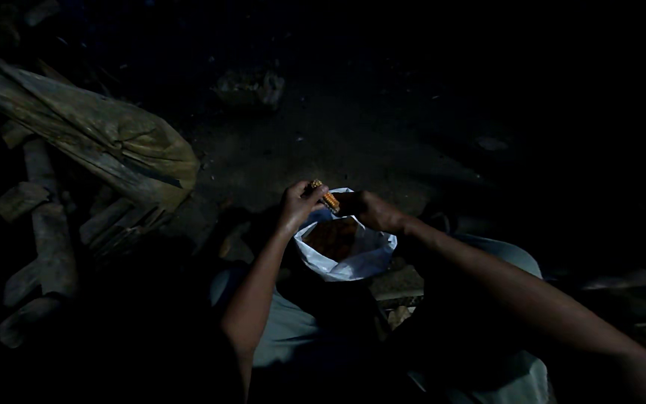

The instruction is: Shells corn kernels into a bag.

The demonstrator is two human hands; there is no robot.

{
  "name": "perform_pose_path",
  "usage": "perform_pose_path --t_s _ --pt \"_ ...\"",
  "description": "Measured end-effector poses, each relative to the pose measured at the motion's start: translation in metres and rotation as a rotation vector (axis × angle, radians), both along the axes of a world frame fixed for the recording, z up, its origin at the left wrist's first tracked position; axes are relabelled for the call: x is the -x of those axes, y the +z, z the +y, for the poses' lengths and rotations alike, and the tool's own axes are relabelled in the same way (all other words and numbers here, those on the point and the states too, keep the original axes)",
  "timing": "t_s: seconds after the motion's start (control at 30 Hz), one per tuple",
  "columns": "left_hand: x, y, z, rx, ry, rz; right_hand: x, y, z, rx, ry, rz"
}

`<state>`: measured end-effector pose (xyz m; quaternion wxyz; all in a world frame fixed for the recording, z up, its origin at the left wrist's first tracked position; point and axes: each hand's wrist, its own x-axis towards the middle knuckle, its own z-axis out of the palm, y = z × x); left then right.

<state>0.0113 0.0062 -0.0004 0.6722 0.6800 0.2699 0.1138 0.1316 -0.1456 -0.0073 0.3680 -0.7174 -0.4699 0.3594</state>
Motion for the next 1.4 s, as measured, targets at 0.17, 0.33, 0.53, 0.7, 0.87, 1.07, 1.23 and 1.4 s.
perform_pose_path --t_s 0.17,0.33,0.53,0.7,0.87,1.07,1.23,1.4 --pt "0.002 0.002 0.002 -0.018 -0.041 0.034 -0.002 0.004 -0.002 0.015 0.065 -0.03" --pt "0.003 0.001 0.002 -0.004 -0.05 0.067 -0.008 0.004 -0.003 0.052 0.129 -0.004" --pt "0.002 0.001 0.001 -0.036 -0.084 0.061 -0.004 0.005 -0.005 0.01 0.109 0.005" --pt "0.002 0.001 -0.002 -0.043 -0.073 0.052 -0.003 0.003 -0.005 0.028 0.098 -0.004" --pt "0.002 -0.002 -0.003 -0.085 -0.069 0.059 0.001 0.007 -0.002 0.117 0.058 0.021" --pt "0.001 -0.005 -0.003 -0.074 -0.052 0.066 0.006 0.018 -0.002 0.165 0.058 -0.045" --pt "0.001 -0.002 -0.003 -0.073 -0.062 0.085 0.01 0.024 -0.002 0.187 0.083 -0.174" --pt "0.001 -0.002 0.0 -0.056 -0.089 0.104 0.004 0.021 -0.002 0.279 0.175 -0.28"
